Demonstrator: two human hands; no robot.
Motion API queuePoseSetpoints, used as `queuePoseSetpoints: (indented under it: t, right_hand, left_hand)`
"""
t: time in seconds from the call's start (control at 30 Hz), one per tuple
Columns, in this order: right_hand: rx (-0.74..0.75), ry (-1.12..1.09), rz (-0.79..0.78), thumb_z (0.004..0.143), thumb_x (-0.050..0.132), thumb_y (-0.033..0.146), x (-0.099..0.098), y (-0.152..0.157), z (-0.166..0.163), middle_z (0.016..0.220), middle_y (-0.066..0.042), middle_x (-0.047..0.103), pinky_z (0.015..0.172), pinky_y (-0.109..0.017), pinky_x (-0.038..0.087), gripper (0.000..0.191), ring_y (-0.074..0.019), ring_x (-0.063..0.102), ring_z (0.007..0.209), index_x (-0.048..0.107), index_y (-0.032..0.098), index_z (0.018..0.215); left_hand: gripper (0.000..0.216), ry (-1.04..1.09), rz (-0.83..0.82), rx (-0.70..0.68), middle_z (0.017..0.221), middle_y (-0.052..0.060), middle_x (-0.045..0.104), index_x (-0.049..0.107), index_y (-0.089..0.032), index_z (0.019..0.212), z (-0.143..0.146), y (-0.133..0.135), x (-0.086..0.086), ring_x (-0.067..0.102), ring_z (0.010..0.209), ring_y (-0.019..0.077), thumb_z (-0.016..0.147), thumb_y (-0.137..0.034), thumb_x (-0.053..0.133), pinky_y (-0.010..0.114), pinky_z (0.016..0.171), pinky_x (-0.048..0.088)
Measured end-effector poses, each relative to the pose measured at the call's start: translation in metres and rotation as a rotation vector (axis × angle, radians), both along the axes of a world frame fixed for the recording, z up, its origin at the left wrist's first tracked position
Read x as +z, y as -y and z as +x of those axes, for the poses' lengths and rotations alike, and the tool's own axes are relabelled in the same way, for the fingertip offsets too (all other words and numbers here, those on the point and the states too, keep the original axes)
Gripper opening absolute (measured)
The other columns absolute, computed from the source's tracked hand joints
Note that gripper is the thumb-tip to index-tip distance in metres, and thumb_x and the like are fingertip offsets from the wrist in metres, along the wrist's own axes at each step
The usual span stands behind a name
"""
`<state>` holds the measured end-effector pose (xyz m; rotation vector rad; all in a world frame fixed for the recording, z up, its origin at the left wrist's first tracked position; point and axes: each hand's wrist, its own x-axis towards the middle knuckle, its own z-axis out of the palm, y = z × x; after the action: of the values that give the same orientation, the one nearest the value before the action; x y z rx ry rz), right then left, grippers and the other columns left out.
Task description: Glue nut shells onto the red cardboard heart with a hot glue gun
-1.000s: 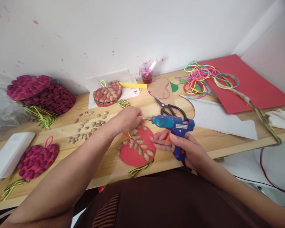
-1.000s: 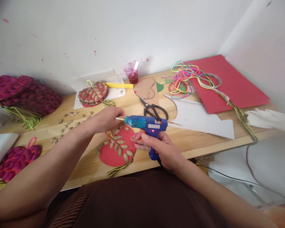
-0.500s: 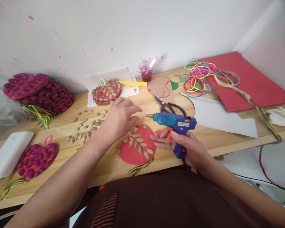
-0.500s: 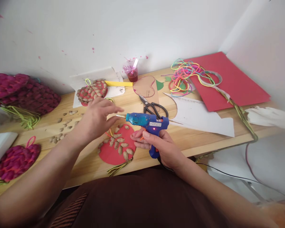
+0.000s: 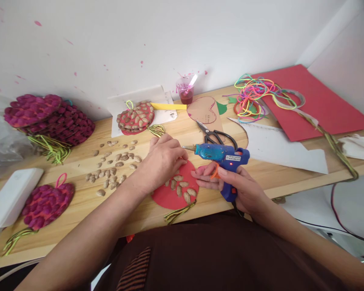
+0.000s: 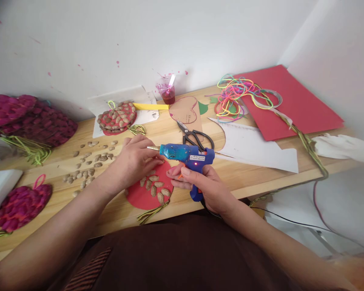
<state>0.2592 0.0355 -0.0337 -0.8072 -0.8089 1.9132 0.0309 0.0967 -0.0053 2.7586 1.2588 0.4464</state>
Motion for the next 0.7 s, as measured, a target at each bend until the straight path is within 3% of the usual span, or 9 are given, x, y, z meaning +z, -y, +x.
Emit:
queuePoseSetpoints:
  t: [0.23, 0.4, 0.5, 0.57, 0.6, 0.7]
  right_hand:
    - [0.005, 0.009, 0.004, 0.086, 0.075, 0.04, 0.0, 0.0, 0.0, 0.103, -0.008, 0.074, 0.101, -0.052, 0.056, 0.02, -0.0295, 0.072, 0.109, 0.079, 0.021, 0.091]
    - [-0.005, 0.0, -0.021, 0.082, 0.079, 0.042, 0.002, 0.0, -0.001, 0.1, -0.006, 0.073, 0.102, -0.05, 0.055, 0.02, -0.0293, 0.07, 0.112, 0.079, 0.022, 0.088]
    - [-0.007, 0.0, -0.029, 0.081, 0.08, 0.042, 0.002, 0.0, -0.001, 0.1, -0.006, 0.073, 0.103, -0.051, 0.054, 0.02, -0.0296, 0.069, 0.114, 0.079, 0.023, 0.086]
    - [-0.011, 0.0, -0.035, 0.081, 0.08, 0.042, 0.002, 0.0, -0.001, 0.099, -0.006, 0.073, 0.103, -0.052, 0.054, 0.021, -0.0298, 0.069, 0.114, 0.079, 0.022, 0.086]
    - [-0.013, -0.001, -0.038, 0.081, 0.08, 0.042, 0.002, 0.0, -0.001, 0.099, -0.006, 0.072, 0.103, -0.052, 0.054, 0.021, -0.0298, 0.07, 0.113, 0.079, 0.022, 0.086]
    - [-0.006, 0.001, -0.04, 0.081, 0.08, 0.042, 0.003, 0.0, -0.001, 0.098, -0.006, 0.072, 0.103, -0.052, 0.054, 0.022, -0.0296, 0.071, 0.111, 0.079, 0.021, 0.087]
  left_hand:
    - [0.014, 0.067, -0.027, 0.085, 0.081, 0.005, 0.07, 0.074, -0.02, 0.083, -0.007, -0.002, 0.006, 0.058, 0.086, 0.0234, 0.092, -0.03, 0.069, 0.039, 0.081, 0.041]
    - [0.038, 0.051, 0.103, 0.267, 0.065, 0.005, 0.064, 0.07, -0.019, 0.064, -0.021, -0.007, 0.014, 0.057, 0.069, 0.0215, 0.095, -0.041, 0.062, 0.039, 0.073, 0.045]
    - [0.029, 0.136, 0.153, 0.251, 0.084, 0.007, 0.071, 0.078, -0.021, 0.092, -0.025, -0.01, 0.012, 0.062, 0.079, 0.0215, 0.1, -0.031, 0.052, 0.038, 0.078, 0.049]
    - [0.029, 0.191, 0.167, 0.228, 0.101, 0.008, 0.074, 0.075, -0.023, 0.115, -0.025, -0.01, 0.01, 0.065, 0.09, 0.0215, 0.1, -0.027, 0.05, 0.038, 0.084, 0.05]
    - [0.028, 0.192, 0.162, 0.225, 0.102, 0.008, 0.074, 0.074, -0.022, 0.116, -0.024, -0.009, 0.01, 0.065, 0.09, 0.0215, 0.1, -0.029, 0.051, 0.037, 0.084, 0.051]
    - [0.035, 0.116, 0.117, 0.277, 0.076, 0.006, 0.072, 0.077, -0.02, 0.086, -0.021, -0.007, 0.011, 0.064, 0.073, 0.0202, 0.099, -0.043, 0.055, 0.034, 0.072, 0.049]
